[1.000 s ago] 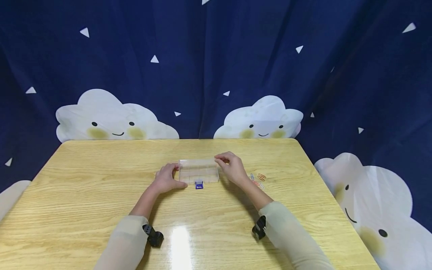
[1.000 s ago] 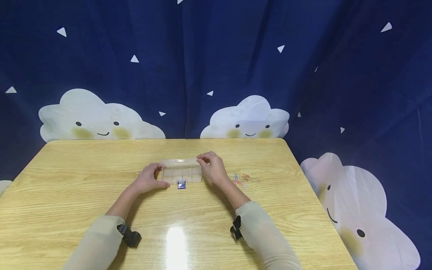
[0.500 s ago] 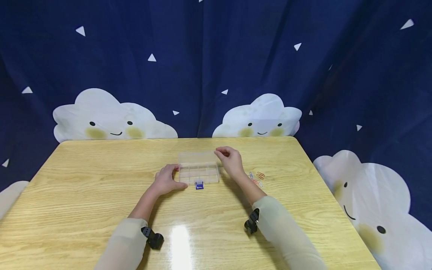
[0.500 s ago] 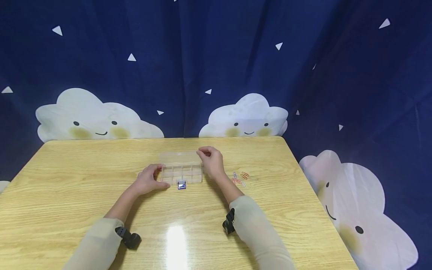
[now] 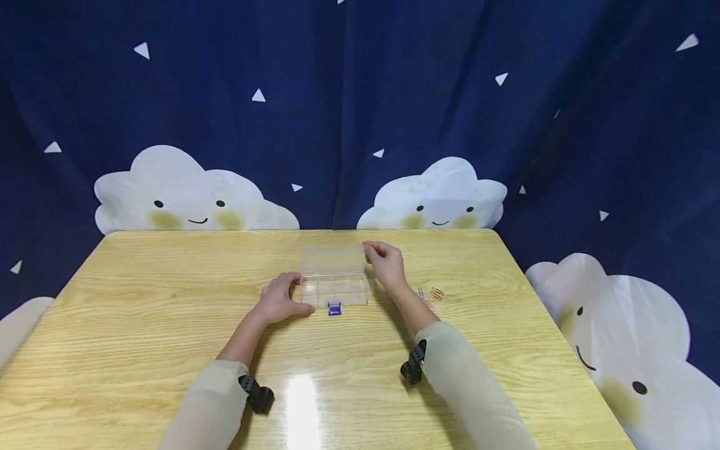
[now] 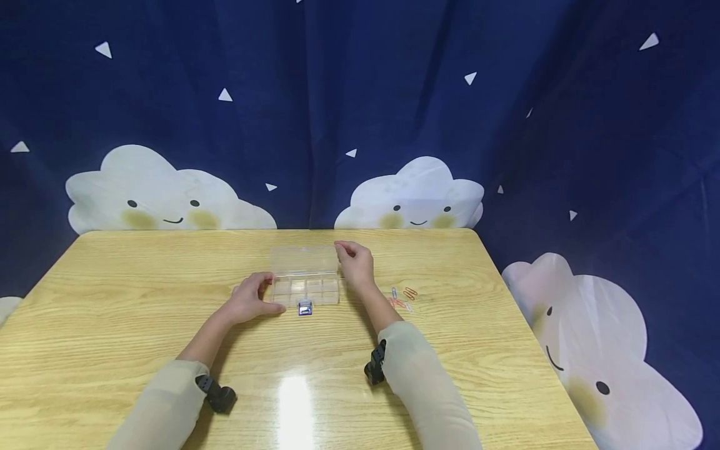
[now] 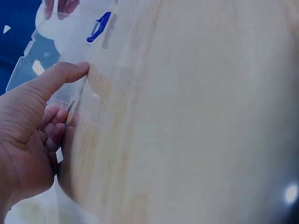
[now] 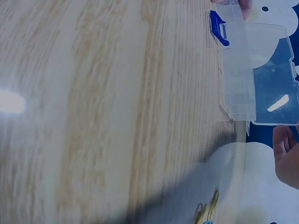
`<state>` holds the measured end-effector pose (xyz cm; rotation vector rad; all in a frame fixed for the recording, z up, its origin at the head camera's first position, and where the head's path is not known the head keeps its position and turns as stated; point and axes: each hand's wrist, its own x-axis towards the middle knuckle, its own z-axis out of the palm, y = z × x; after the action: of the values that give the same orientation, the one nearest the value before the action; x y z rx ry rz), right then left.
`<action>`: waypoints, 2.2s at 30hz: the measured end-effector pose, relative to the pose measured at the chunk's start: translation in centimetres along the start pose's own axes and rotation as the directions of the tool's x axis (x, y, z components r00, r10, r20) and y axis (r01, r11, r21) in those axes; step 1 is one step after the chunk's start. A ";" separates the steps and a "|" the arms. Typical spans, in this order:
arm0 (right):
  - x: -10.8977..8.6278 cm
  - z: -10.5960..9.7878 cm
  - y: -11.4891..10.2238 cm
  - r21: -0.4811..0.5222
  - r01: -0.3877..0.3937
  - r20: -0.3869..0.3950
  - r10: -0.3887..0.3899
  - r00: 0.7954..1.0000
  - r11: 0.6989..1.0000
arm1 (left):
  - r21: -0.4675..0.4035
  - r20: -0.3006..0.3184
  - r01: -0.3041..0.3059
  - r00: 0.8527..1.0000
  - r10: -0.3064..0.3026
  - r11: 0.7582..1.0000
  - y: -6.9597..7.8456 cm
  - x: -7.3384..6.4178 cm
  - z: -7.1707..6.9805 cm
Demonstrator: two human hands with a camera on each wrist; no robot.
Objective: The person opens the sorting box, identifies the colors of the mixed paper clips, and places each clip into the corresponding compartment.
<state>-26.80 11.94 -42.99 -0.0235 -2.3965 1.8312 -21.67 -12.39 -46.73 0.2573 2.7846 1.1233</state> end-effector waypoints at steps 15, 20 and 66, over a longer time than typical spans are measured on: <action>0.2 0.1 0.2 -0.190 0.004 0.109 0.017 0.994 0.982 | -0.007 -0.009 0.000 1.000 0.000 1.000 -0.2 0.0 0.0; 0.2 -0.1 0.5 -0.219 -0.004 0.165 0.041 0.985 0.976 | -0.008 -0.017 0.002 1.000 -0.002 1.000 -0.2 0.1 0.1; -2.3 -14.1 3.6 -0.562 0.068 0.144 0.016 0.989 0.825 | -0.007 -0.048 -0.033 0.998 0.032 0.999 -0.2 -0.2 0.0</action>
<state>-23.21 26.23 -43.02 0.0874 -2.9335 1.0692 -21.53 -12.58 -46.90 0.2795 2.8269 1.1624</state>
